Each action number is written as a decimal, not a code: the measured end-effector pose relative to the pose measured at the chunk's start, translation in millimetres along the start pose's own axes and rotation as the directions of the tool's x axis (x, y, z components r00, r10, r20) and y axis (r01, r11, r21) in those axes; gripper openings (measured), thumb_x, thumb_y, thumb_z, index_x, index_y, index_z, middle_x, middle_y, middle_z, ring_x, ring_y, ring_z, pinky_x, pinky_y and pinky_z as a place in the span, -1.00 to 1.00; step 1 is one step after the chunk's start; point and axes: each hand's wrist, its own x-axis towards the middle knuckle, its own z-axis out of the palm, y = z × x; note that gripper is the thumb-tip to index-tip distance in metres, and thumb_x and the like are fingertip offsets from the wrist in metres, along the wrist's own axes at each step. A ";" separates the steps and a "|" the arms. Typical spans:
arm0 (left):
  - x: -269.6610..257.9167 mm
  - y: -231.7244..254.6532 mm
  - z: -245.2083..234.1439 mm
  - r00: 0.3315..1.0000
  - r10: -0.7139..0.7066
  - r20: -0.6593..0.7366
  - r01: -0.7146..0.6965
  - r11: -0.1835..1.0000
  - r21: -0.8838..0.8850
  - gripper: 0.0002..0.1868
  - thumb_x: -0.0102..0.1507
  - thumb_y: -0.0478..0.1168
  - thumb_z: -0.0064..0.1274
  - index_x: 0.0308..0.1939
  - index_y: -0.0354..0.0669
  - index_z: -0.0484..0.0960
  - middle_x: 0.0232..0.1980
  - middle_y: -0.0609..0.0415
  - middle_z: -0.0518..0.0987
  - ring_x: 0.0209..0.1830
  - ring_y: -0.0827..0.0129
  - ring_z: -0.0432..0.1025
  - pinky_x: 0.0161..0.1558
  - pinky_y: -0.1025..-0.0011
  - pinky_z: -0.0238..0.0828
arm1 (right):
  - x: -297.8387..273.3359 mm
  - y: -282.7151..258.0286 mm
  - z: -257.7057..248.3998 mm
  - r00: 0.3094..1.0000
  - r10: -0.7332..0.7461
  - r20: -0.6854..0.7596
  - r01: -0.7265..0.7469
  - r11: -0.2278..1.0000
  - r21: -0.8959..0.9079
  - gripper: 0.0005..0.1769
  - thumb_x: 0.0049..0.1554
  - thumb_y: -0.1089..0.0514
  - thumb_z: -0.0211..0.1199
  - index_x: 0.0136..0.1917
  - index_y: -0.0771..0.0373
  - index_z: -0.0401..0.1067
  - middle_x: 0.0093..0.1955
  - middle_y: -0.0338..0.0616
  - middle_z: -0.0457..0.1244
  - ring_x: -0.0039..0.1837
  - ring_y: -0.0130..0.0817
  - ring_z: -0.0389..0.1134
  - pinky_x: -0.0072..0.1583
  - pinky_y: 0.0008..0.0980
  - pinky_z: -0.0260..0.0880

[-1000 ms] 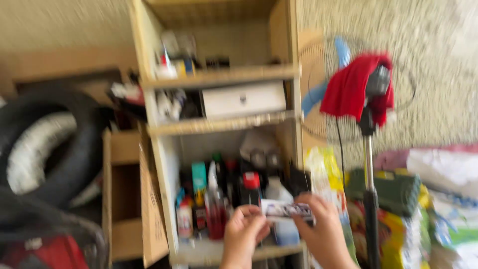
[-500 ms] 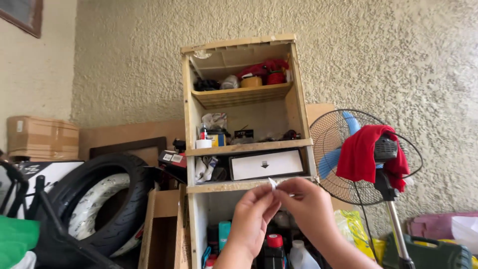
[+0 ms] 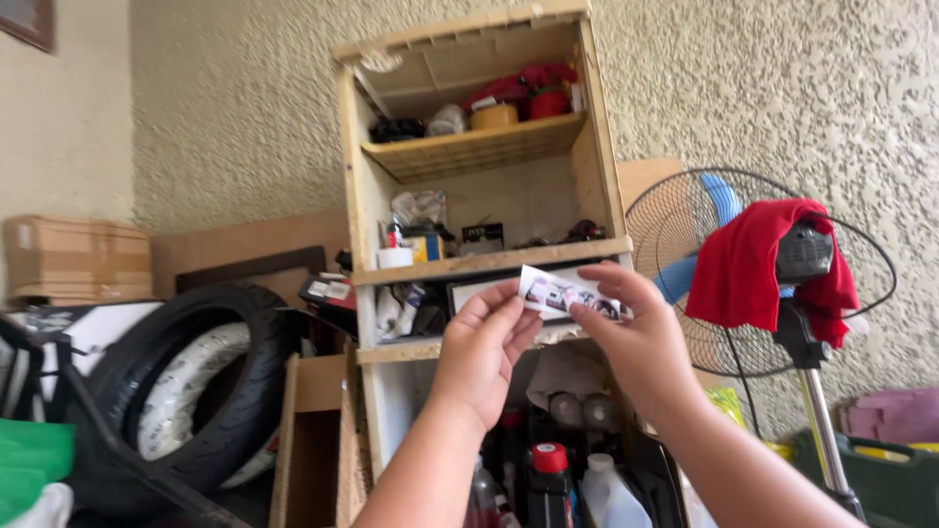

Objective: Organize tools and parts in a garage storage cabinet.

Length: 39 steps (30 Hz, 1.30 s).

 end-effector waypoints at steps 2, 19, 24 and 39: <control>17.5 -9.2 -4.2 1.000 0.008 0.014 -0.008 1.000 0.006 -0.80 0.34 -0.37 -0.02 0.03 -0.24 0.58 -0.02 0.02 0.64 -0.05 0.35 0.57 0.13 0.32 0.56 | 11.3 33.0 -6.7 0.983 0.178 0.033 -0.181 0.977 0.110 -0.63 0.02 0.32 0.38 0.14 0.23 0.51 0.07 -0.10 0.38 0.07 -0.45 0.38 0.09 -0.47 0.37; 239.4 54.4 -62.2 0.910 0.237 0.340 -0.349 -0.006 0.937 -0.74 0.26 -0.33 0.11 0.00 -0.20 0.44 -0.24 0.10 0.68 -0.22 0.39 0.61 -0.17 0.40 0.47 | 209.3 135.6 61.7 0.834 -0.453 0.314 0.551 0.704 -0.448 -0.79 0.11 0.40 0.33 -0.02 0.20 0.64 0.23 -0.04 0.35 0.23 -0.17 0.39 0.22 -0.28 0.47; 319.3 68.1 -76.5 0.937 0.064 0.344 -0.335 0.446 0.830 -0.66 0.22 -0.45 0.08 0.06 -0.17 0.45 -0.17 0.08 0.63 -0.15 0.45 0.61 -0.14 0.48 0.56 | 271.5 137.6 83.4 0.862 -0.363 0.353 0.494 0.756 -0.429 -0.77 0.04 0.40 0.37 -0.02 0.21 0.61 0.10 -0.04 0.35 0.16 -0.09 0.39 0.17 -0.21 0.42; 310.6 67.0 -58.4 0.970 -0.172 -0.172 0.241 0.770 0.591 -0.73 0.15 -0.42 0.22 -0.07 -0.26 0.60 -0.25 0.10 0.69 -0.27 0.52 0.58 -0.17 0.55 0.54 | 314.6 164.5 96.1 0.897 -0.007 0.443 0.183 0.916 -0.357 -0.80 -0.12 0.29 0.40 -0.15 0.19 0.60 0.07 -0.02 0.40 0.11 -0.06 0.41 0.08 -0.22 0.42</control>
